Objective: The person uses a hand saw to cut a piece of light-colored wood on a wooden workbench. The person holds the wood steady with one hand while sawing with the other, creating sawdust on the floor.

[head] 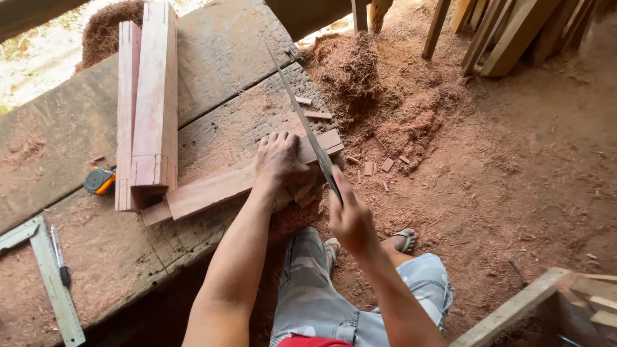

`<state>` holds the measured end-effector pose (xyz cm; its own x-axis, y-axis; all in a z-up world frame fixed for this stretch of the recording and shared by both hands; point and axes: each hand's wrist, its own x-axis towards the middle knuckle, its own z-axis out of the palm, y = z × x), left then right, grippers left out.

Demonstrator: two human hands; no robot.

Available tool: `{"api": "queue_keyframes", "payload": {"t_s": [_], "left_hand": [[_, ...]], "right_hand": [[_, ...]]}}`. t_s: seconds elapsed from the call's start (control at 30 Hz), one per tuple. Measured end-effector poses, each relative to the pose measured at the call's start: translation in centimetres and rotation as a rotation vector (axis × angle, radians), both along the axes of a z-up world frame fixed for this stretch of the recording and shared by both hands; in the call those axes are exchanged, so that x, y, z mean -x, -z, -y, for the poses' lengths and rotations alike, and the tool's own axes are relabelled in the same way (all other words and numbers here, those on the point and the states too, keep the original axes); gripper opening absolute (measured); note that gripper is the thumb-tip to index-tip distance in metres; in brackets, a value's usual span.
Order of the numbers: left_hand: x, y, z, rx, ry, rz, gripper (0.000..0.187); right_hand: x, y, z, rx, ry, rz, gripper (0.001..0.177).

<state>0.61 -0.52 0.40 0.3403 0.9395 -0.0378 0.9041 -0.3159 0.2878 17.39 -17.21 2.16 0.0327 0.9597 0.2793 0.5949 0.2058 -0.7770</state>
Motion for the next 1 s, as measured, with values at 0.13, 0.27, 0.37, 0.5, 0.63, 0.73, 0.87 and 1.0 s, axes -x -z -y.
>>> {"api": "queue_keyframes", "payload": {"t_s": [0.13,0.27,0.37,0.5,0.63,0.73,0.87,1.0], "left_hand": [[0.0,0.6,-0.6,0.073,0.002,-0.035,0.078],[0.3,0.8,-0.5,-0.011,0.015,-0.016,0.070],[0.0,-0.6,-0.7,0.055,0.010,-0.005,0.067],[0.5,2.0,-0.4,-0.060,0.032,0.033,0.065],[0.6,3.4,-0.9,-0.137,0.038,0.064,0.059],[0.1,0.9,0.7,-0.014,0.003,0.050,0.062],[0.2,-1.6,0.6,-0.007,-0.004,0.083,0.062],[0.2,-1.9,0.7,0.031,-0.028,0.066,0.061]], "right_hand": [[-3.9,2.4,15.5,-0.046,0.057,-0.007,0.059],[-5.4,6.0,19.6,0.057,0.093,-0.047,0.062],[-3.6,4.1,11.6,-0.203,-0.022,0.007,0.059],[1.1,6.6,-7.5,-0.160,-0.066,0.021,0.051],[2.6,6.1,-13.2,-0.126,0.038,0.034,0.052],[1.1,5.8,-10.6,-0.099,0.029,-0.036,0.052],[-1.0,1.6,-6.2,-0.235,0.049,-0.059,0.053],[-1.5,1.6,-2.8,-0.208,0.026,-0.024,0.054]]}}
